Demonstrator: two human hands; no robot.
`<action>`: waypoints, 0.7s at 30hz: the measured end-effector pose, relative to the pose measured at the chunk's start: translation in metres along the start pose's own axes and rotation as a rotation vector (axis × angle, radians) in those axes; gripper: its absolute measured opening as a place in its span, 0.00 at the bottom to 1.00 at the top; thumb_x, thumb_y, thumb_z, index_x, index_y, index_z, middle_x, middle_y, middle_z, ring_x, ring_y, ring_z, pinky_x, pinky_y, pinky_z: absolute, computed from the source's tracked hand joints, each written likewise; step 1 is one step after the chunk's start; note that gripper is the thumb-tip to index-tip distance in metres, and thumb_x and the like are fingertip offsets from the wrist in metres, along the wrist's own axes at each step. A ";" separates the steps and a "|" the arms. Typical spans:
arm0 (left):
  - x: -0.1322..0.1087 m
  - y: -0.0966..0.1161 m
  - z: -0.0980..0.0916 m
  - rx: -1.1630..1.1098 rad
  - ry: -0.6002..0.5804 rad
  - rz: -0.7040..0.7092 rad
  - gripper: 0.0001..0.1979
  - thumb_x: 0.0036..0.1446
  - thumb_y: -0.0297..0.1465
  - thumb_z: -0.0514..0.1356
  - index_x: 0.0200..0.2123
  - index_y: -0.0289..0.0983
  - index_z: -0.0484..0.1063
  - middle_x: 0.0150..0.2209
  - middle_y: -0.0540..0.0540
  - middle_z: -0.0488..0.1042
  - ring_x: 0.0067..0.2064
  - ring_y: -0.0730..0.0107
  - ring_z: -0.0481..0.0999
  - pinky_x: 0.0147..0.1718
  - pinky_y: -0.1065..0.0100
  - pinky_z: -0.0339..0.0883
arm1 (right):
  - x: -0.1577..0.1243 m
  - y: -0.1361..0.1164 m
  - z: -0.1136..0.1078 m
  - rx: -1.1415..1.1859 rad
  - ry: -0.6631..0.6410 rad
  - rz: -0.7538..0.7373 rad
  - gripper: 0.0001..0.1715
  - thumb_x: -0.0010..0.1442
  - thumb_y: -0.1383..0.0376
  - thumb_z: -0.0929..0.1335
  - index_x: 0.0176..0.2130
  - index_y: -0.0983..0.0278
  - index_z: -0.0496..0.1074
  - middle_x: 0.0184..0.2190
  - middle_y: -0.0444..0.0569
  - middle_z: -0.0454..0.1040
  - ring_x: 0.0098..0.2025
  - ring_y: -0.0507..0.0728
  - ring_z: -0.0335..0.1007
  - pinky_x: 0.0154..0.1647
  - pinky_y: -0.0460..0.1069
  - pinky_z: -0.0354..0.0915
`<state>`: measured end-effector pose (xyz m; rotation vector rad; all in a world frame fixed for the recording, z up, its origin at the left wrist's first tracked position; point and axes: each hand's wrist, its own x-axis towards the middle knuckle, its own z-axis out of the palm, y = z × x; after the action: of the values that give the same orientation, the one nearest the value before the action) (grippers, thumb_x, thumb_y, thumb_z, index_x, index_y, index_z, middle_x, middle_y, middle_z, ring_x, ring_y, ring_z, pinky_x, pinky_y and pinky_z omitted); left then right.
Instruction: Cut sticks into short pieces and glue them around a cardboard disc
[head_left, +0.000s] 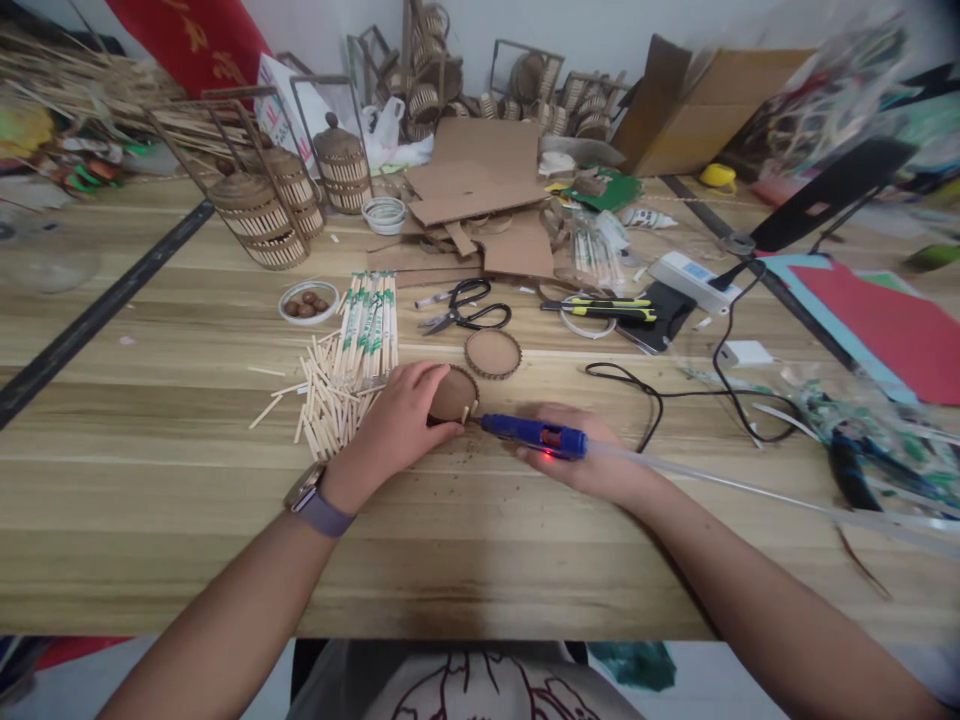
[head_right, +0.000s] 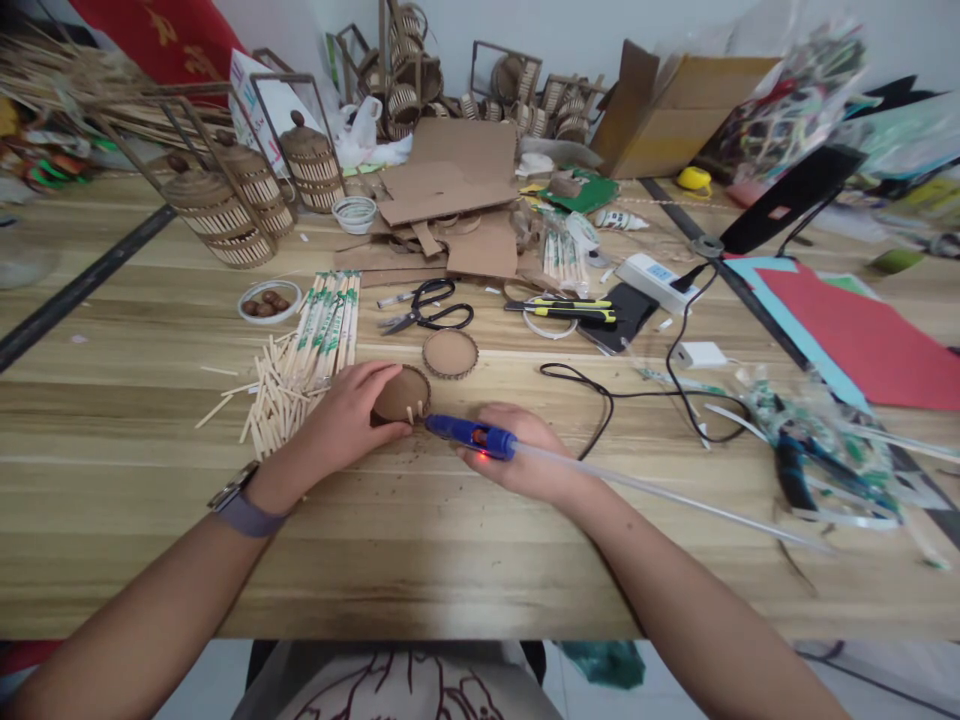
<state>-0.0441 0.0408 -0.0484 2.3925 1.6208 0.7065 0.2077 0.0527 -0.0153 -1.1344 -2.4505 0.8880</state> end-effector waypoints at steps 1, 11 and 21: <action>0.000 0.000 0.000 0.001 0.000 -0.002 0.33 0.50 0.36 0.69 0.57 0.37 0.62 0.56 0.37 0.67 0.57 0.47 0.66 0.57 0.46 0.61 | 0.000 0.001 0.000 -0.003 0.001 -0.003 0.11 0.59 0.58 0.66 0.28 0.61 0.66 0.27 0.48 0.71 0.30 0.57 0.69 0.31 0.50 0.63; 0.000 0.000 0.000 -0.001 -0.012 0.000 0.33 0.50 0.35 0.69 0.57 0.35 0.62 0.56 0.36 0.67 0.58 0.48 0.65 0.58 0.47 0.60 | 0.000 0.003 0.002 -0.007 0.020 -0.027 0.09 0.58 0.60 0.67 0.29 0.62 0.68 0.29 0.51 0.74 0.32 0.58 0.71 0.33 0.51 0.65; 0.001 0.000 -0.002 -0.001 -0.030 -0.015 0.34 0.50 0.36 0.69 0.57 0.34 0.62 0.56 0.35 0.68 0.58 0.46 0.65 0.58 0.46 0.61 | -0.002 0.000 0.001 0.105 0.080 0.105 0.12 0.56 0.56 0.68 0.28 0.62 0.68 0.26 0.47 0.71 0.28 0.56 0.68 0.29 0.50 0.63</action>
<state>-0.0442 0.0414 -0.0466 2.3762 1.6245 0.6651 0.2085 0.0507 -0.0157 -1.2461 -2.2704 0.9695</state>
